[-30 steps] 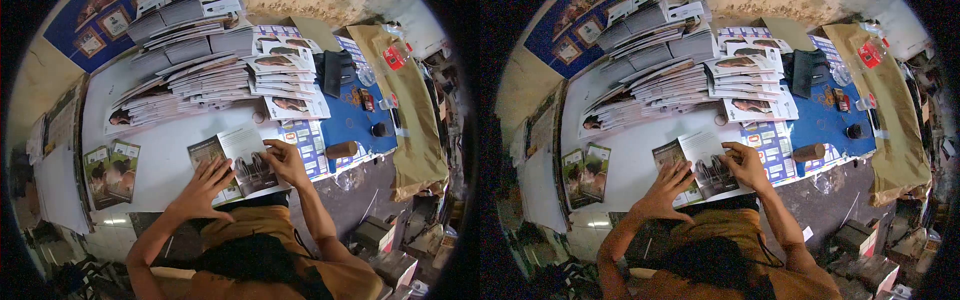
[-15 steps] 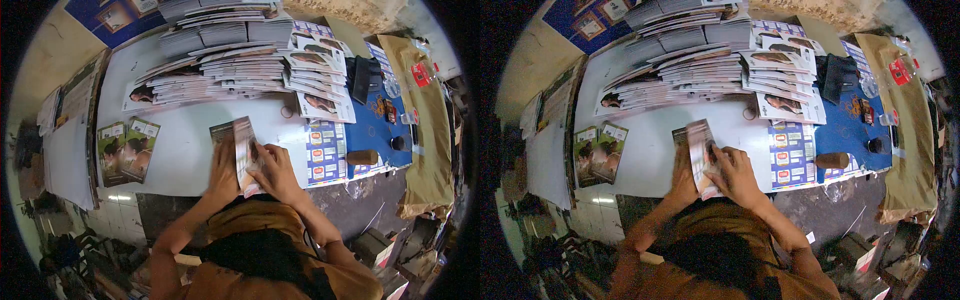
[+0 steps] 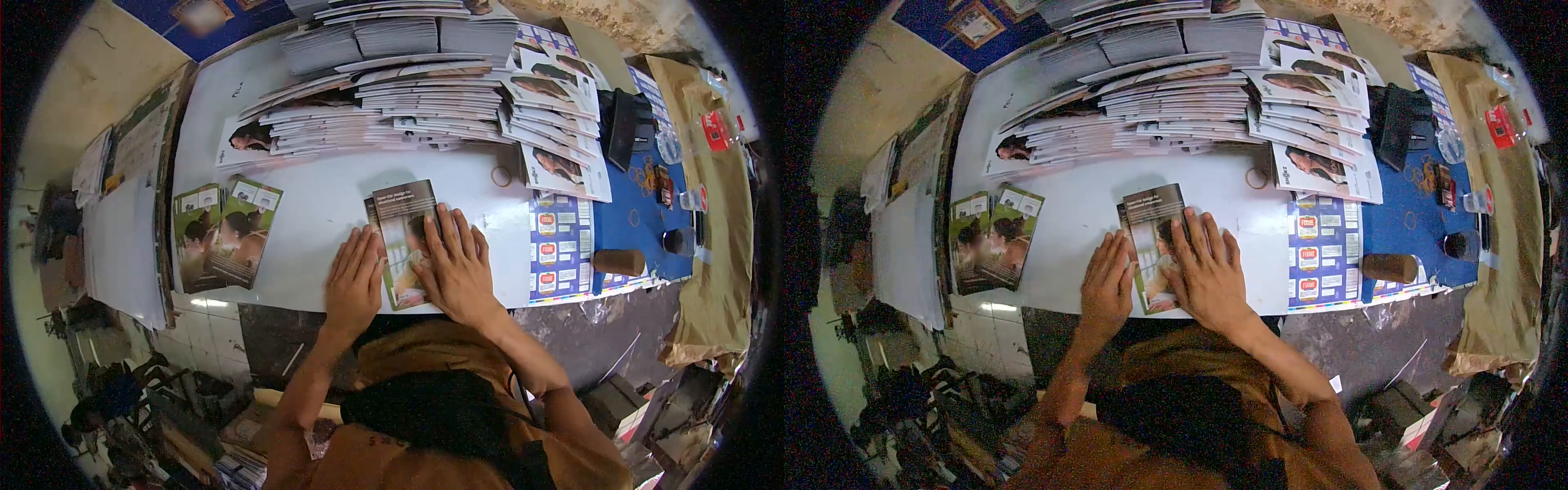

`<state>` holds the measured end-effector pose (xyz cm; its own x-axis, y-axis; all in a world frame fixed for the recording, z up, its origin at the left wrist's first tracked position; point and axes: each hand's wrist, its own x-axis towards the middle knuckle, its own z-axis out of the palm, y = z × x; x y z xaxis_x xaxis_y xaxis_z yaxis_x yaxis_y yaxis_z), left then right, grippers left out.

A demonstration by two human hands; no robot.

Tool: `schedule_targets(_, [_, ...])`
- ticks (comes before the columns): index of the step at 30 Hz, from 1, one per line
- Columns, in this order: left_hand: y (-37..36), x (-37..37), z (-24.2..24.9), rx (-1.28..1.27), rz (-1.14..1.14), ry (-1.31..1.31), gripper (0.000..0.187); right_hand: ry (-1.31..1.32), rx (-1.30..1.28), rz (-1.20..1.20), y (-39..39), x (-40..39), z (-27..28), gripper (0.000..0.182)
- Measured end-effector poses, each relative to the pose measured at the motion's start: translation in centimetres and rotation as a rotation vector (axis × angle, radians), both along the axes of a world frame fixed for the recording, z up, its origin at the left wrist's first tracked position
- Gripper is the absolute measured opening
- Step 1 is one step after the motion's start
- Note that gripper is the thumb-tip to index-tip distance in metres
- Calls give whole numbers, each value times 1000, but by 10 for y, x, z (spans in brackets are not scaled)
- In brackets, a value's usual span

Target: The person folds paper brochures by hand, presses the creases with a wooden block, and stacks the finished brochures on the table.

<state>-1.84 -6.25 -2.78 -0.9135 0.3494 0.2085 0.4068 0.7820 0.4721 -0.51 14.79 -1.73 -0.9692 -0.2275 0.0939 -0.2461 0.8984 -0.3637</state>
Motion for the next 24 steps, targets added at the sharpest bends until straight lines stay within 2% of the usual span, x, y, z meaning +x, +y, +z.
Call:
schedule_targets(2, [0, 3, 0, 81, 37, -18, 43, -1, 18, 3, -1, 1, 1, 73])
schedule_targets(5, [-1, 2, 0, -2, -16, 20, 45, -15, 12, 17, -2, 1, 3, 73])
schedule_targets(8, [-2, 3, 2, 2, -39, -21, 50, -32, 12, 37, -4, 1, 5, 72])
schedule_targets(24, [-1, 3, 5, -9, -46, -36, 51, -50, 53, 51, -5, 0, 2, 71])
